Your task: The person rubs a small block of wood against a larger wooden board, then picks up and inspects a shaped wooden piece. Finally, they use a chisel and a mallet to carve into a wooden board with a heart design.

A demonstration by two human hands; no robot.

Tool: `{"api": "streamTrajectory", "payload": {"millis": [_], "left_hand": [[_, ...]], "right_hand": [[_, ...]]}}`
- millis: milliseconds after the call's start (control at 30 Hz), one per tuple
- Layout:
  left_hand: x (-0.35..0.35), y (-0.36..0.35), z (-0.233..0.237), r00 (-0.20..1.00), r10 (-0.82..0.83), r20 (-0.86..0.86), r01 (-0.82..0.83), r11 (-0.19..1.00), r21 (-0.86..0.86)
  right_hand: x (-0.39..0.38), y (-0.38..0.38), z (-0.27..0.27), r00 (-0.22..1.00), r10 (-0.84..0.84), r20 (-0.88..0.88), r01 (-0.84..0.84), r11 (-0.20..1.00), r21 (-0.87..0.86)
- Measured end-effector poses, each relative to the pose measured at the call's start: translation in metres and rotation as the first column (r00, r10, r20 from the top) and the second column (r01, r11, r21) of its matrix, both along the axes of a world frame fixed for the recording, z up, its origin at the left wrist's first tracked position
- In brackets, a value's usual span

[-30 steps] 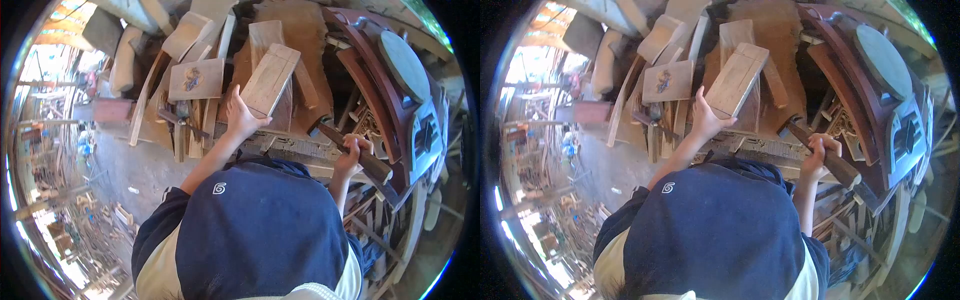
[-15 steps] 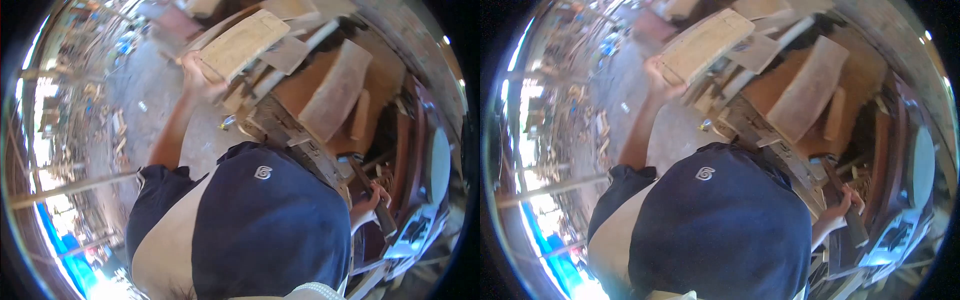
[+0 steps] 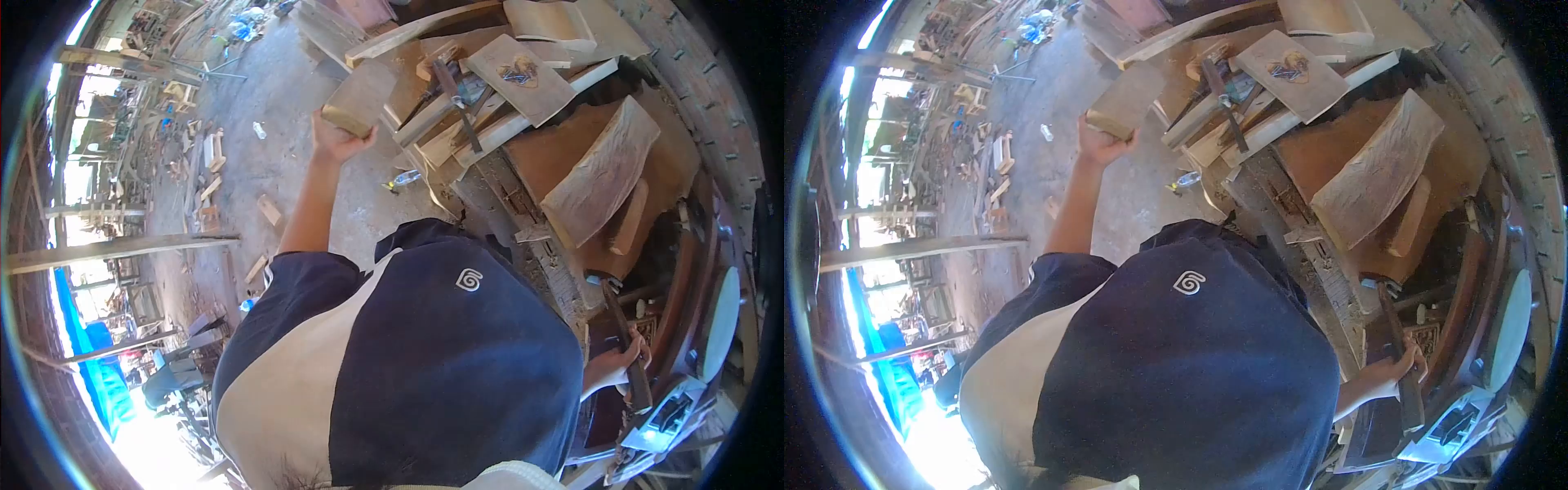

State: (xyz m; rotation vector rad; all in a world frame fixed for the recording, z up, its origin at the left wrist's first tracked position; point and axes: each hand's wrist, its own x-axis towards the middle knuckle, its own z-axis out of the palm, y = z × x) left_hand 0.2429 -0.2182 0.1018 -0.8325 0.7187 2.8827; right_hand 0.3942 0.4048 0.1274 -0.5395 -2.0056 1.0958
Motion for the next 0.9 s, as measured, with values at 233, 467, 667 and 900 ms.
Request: {"api": "streamTrajectory", "payload": {"millis": [233, 467, 667, 900], "left_hand": [[-0.004, -0.040, -0.031, 0.975, -0.208, -0.074, 0.211, 0.977, 0.036], [-0.085, -0.071, -0.088, 0.945, -0.319, -0.076, 0.325, 0.885, 0.332], [-0.124, -0.096, -0.146, 0.944, -0.133, 0.302, 0.092, 0.985, 0.144], [-0.170, -0.138, -0.219, 0.869, -0.116, 0.482, 0.451, 0.585, -0.674]], "right_hand": [[-0.013, -0.031, 0.010, 0.996, -0.082, -0.047, 0.072, 0.980, -0.188], [-0.022, -0.038, 0.006, 0.981, -0.169, -0.098, 0.136, 0.952, -0.275], [-0.009, -0.073, 0.010, 0.962, -0.265, 0.072, 0.268, 0.963, -0.034], [0.020, -0.086, -0.001, 0.911, -0.182, 0.370, 0.228, 0.970, -0.085]]}}
